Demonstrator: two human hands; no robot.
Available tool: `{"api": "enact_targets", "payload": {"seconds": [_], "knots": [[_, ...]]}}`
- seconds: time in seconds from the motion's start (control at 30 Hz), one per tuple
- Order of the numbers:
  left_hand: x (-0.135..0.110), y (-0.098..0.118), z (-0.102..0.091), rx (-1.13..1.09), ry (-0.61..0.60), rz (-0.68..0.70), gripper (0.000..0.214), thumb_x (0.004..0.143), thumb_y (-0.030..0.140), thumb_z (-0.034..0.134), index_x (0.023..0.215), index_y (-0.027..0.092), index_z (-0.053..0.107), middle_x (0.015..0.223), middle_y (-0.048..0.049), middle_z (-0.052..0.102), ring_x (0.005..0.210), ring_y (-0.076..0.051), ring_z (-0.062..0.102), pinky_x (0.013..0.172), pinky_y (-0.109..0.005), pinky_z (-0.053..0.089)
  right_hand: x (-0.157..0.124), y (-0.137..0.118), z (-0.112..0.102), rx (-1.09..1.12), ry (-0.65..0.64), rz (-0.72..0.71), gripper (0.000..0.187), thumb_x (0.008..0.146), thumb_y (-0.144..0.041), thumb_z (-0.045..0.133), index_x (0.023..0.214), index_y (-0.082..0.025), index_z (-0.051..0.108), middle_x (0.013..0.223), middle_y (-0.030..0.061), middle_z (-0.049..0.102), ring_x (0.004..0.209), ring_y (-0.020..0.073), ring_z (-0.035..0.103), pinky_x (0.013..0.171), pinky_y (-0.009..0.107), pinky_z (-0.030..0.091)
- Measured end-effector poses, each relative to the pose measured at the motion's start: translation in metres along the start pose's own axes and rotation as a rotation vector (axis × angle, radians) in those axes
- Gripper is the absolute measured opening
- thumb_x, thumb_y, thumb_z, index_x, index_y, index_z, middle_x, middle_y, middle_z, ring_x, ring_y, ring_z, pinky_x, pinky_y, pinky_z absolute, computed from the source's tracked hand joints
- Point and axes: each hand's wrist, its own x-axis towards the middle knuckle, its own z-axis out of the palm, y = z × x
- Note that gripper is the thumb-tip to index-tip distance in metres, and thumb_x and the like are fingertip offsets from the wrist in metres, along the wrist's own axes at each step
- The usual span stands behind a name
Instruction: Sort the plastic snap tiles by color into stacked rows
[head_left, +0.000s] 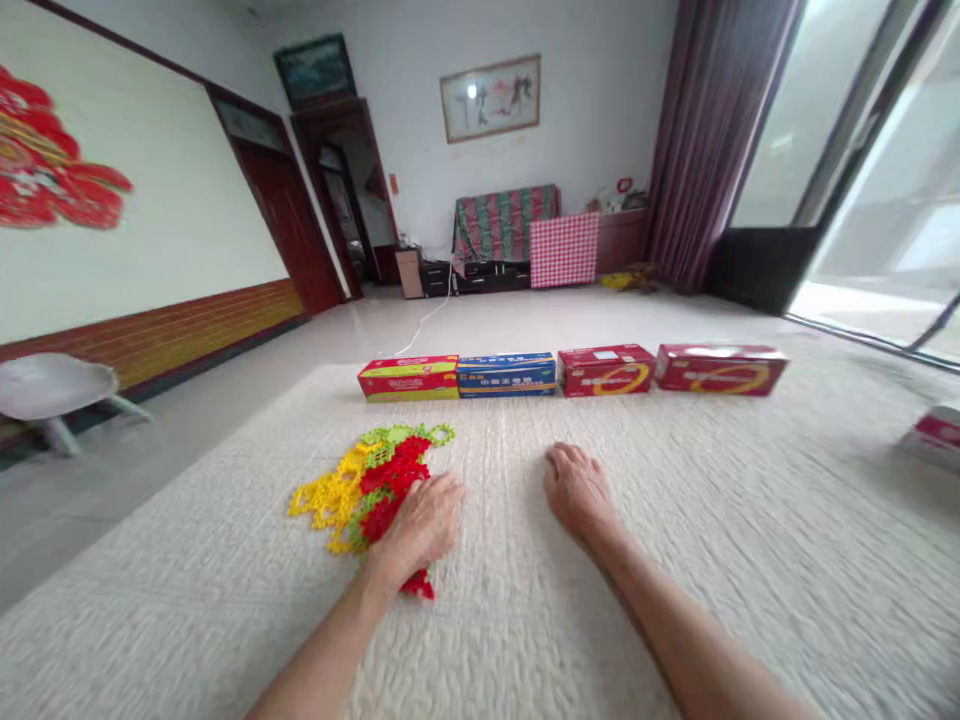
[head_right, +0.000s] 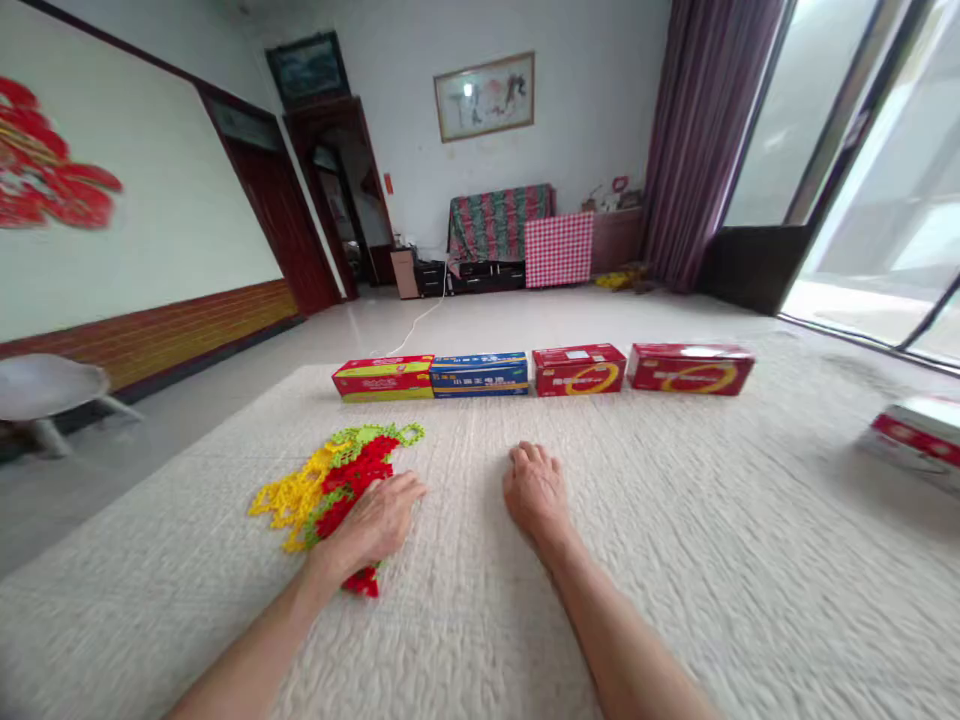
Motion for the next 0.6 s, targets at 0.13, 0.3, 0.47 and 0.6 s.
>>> {"api": "enact_targets", "payload": {"seconds": [0.13, 0.3, 0.47, 0.6], "knots": [[0.0, 0.0, -0.006, -0.018, -0.009, 0.006, 0.046, 0.085, 0.011, 0.044, 0.129, 0.024, 0.055, 0.141, -0.0082, 0.051, 0.129, -0.025, 0.047, 0.111, -0.045, 0.032, -0.006, 0.0, -0.002, 0.008, -0.016, -0.026, 0.028, 0.087, -0.014, 0.044, 0.108, -0.015, 0.064, 0.125, 0.0104, 0.062, 0.117, 0.0233, 0.051, 0.091, 0.034, 0.032], [0.0, -0.003, -0.019, -0.011, -0.055, 0.025, 0.051, 0.082, 0.006, 0.041, 0.126, 0.026, 0.057, 0.137, -0.0055, 0.055, 0.124, -0.021, 0.052, 0.107, -0.041, 0.037, -0.008, -0.001, -0.003, 0.016, -0.024, -0.036, 0.027, 0.09, -0.016, 0.043, 0.107, -0.015, 0.064, 0.125, 0.0112, 0.062, 0.117, 0.0236, 0.051, 0.092, 0.035, 0.033], [0.002, -0.016, -0.025, -0.012, -0.058, -0.029, 0.053, 0.079, 0.002, 0.04, 0.122, 0.024, 0.059, 0.133, -0.006, 0.057, 0.121, -0.02, 0.053, 0.103, -0.038, 0.04, -0.009, -0.001, -0.005, 0.037, -0.03, -0.057, 0.026, 0.09, -0.016, 0.043, 0.105, -0.016, 0.065, 0.122, 0.0118, 0.063, 0.114, 0.0223, 0.053, 0.091, 0.033, 0.033], [0.004, -0.009, -0.032, -0.022, -0.036, 0.005, 0.04, 0.083, 0.006, 0.039, 0.111, 0.022, 0.063, 0.116, -0.0062, 0.064, 0.11, -0.02, 0.058, 0.096, -0.036, 0.044, -0.008, -0.002, -0.004, 0.024, -0.002, -0.049, 0.024, 0.087, -0.014, 0.044, 0.098, -0.017, 0.065, 0.112, 0.0103, 0.066, 0.109, 0.0211, 0.055, 0.089, 0.032, 0.034]]}}
